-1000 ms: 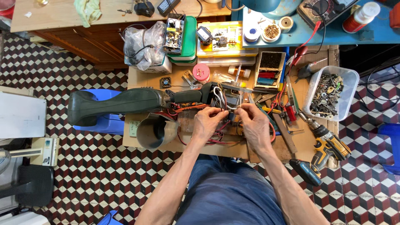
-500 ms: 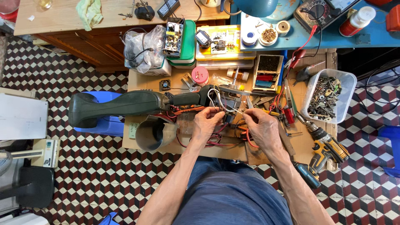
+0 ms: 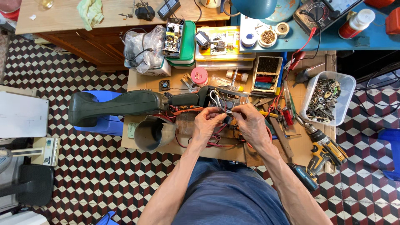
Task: The person works on the internal wiring of a disassembled electric fan motor, using a multimeter to test connections and a soldering iron to join wires. They repeatedly strip, twist, and solder wires while checking continuity.
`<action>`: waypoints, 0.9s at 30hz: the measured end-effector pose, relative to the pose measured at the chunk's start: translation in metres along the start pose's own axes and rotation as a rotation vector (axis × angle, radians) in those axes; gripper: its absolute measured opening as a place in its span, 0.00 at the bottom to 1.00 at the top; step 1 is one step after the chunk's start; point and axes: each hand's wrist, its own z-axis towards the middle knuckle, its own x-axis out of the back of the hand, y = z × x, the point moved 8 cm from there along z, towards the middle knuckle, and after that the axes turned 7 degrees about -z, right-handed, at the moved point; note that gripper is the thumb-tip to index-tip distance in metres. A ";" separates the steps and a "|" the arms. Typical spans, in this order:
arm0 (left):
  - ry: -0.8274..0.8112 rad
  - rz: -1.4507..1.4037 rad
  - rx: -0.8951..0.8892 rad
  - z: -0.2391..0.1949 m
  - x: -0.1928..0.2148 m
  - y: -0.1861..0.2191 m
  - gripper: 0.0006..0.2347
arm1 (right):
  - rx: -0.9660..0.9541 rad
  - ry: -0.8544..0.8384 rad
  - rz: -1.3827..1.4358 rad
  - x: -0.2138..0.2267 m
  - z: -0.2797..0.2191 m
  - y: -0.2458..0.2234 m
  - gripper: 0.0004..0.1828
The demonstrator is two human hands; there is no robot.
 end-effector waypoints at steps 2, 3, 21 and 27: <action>0.004 0.023 -0.029 0.000 -0.001 0.000 0.16 | 0.037 0.002 -0.008 -0.001 0.001 -0.002 0.08; 0.007 0.039 -0.052 0.000 -0.002 0.001 0.15 | 0.039 -0.001 -0.012 -0.002 0.002 -0.002 0.08; -0.017 0.949 -0.396 -0.018 -0.024 0.077 0.22 | 0.037 -0.010 0.019 -0.001 0.001 -0.011 0.12; -0.201 0.766 -0.340 -0.032 -0.009 0.085 0.28 | 0.069 0.000 -0.051 -0.002 -0.003 -0.006 0.11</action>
